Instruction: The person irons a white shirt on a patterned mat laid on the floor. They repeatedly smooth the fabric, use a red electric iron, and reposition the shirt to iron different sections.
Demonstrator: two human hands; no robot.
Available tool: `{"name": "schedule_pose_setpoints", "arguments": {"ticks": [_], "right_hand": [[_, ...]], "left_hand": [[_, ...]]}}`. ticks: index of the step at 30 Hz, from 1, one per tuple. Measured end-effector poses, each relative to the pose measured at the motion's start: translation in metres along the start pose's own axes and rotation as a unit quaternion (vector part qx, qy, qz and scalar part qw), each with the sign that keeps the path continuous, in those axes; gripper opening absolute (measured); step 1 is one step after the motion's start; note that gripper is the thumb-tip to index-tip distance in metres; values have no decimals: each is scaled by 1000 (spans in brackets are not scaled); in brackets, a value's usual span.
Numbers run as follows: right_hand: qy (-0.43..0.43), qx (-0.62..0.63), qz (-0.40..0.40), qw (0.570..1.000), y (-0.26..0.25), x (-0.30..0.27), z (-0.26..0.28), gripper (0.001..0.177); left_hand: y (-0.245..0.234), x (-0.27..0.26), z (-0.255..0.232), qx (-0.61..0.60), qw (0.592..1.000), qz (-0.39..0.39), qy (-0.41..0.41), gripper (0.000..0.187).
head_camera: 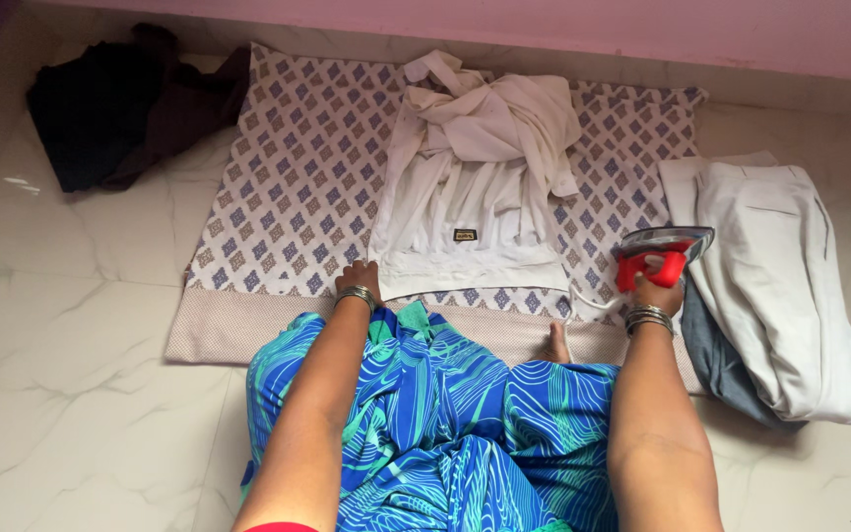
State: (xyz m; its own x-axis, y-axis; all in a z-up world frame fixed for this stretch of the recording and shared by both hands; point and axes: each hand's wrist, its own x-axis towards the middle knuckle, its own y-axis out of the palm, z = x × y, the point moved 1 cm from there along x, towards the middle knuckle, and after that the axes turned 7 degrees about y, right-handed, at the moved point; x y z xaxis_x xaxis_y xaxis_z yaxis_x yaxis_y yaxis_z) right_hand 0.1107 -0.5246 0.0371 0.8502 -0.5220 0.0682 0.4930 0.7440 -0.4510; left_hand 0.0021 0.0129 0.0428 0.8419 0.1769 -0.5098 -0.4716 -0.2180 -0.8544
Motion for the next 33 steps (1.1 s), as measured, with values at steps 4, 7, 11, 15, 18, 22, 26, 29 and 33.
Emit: {"name": "schedule_pose_setpoints", "arguments": {"ticks": [4,7,11,15,18,22,26,29,33], "right_hand": [[-81,-47,-31,995,13,13,6,28],[-138,-117,-14,983,23,19,10,33],[-296,-165,34,940,40,11,36,41],[-370,-172,170,897,56,-19,88,54],[-377,-245,220,866,71,-47,120,47],[-463,-286,230,807,97,-73,143,37],[-480,-323,277,767,131,-97,155,40],[-474,-373,314,733,147,-111,155,45],[-424,-427,363,711,153,-124,154,46]], "left_hand": [[-1,-2,-1,-49,998,-22,-14,85],[7,9,6,-66,996,-63,-10,62],[25,22,12,-25,989,-140,33,56],[32,32,10,26,991,-125,36,77],[33,35,9,59,991,-117,31,86],[21,28,9,57,998,-8,-10,103],[10,28,12,50,998,26,-37,112],[11,29,12,46,998,29,-44,113],[12,33,13,41,997,38,-47,112]]}}
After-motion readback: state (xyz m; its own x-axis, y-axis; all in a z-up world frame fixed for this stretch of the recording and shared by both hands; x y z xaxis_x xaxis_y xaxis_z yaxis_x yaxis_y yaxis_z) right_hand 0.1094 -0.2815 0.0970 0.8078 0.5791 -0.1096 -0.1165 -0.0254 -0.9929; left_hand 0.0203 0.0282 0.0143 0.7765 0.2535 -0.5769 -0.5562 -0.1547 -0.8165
